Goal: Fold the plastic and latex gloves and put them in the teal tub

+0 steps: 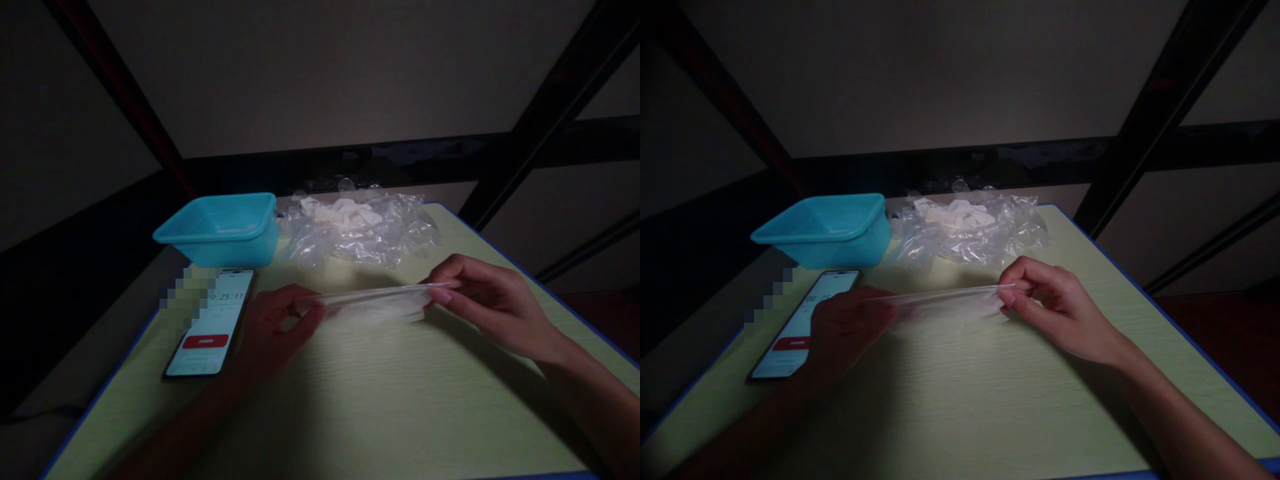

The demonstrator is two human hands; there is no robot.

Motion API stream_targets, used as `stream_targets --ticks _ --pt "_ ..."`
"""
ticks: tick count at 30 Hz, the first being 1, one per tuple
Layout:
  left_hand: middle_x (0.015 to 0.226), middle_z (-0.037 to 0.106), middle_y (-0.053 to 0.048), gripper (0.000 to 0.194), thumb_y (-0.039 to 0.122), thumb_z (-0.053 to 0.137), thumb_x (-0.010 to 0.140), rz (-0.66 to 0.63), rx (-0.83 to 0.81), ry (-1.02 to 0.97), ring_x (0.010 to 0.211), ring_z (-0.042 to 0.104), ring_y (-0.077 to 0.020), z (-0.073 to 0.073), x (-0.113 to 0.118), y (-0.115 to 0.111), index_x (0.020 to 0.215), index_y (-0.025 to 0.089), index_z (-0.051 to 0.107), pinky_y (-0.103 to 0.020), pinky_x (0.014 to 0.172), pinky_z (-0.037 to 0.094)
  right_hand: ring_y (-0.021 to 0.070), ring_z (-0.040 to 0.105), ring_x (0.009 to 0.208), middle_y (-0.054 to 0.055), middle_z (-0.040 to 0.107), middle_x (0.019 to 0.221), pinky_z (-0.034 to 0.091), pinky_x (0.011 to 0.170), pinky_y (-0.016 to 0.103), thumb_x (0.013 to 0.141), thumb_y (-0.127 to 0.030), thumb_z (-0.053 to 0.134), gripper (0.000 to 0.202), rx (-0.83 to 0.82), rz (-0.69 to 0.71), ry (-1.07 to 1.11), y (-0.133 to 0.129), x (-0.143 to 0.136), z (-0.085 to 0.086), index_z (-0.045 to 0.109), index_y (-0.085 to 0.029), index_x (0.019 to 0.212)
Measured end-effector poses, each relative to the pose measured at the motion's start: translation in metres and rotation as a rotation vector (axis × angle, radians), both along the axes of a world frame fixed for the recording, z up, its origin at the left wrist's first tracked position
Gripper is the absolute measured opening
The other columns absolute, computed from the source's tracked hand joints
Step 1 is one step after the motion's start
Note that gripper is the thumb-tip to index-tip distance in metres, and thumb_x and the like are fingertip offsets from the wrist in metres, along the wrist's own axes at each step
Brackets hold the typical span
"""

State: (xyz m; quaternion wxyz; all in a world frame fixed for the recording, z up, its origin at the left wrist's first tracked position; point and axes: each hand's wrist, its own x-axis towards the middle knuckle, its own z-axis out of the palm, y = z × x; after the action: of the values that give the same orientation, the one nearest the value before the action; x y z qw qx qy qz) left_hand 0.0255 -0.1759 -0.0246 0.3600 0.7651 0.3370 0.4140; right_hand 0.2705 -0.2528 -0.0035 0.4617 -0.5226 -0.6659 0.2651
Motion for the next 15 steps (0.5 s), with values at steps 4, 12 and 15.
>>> stream_targets --ticks 4,12,15 --pt "0.060 0.066 0.002 0.008 0.026 0.061 0.073 -0.074 -0.132 -0.074 0.049 0.059 -0.0120 0.003 -0.002 -0.006 0.068 0.020 0.064 -0.021 0.045 0.045 0.0105 0.058 0.050 -0.001 0.060 0.057 0.046 0.045 0.021 0.080 -0.036 0.060 0.018 -0.018 0.063 0.159 -0.003 -0.005 0.004 0.056 -0.021 0.071" --pt "0.067 0.069 -0.001 0.019 0.037 0.062 0.065 -0.185 -0.709 -0.205 0.046 0.062 -0.0168 0.014 0.004 -0.012 0.069 0.020 0.054 -0.025 0.035 0.047 0.0087 0.054 0.035 -0.004 0.057 0.048 0.042 0.034 0.018 0.076 -0.043 0.064 0.025 -0.239 0.099 0.428 -0.002 -0.010 0.002 0.052 -0.021 0.071" --pt "0.068 0.069 -0.001 0.019 0.036 0.061 0.064 -0.104 -0.778 -0.193 0.049 0.063 -0.0162 0.012 0.008 -0.006 0.068 0.020 0.052 -0.024 0.038 0.047 0.0084 0.054 0.036 -0.004 0.057 0.047 0.042 0.034 0.017 0.071 -0.045 0.067 0.030 -0.392 0.074 0.493 0.006 -0.012 -0.004 0.049 -0.020 0.072"
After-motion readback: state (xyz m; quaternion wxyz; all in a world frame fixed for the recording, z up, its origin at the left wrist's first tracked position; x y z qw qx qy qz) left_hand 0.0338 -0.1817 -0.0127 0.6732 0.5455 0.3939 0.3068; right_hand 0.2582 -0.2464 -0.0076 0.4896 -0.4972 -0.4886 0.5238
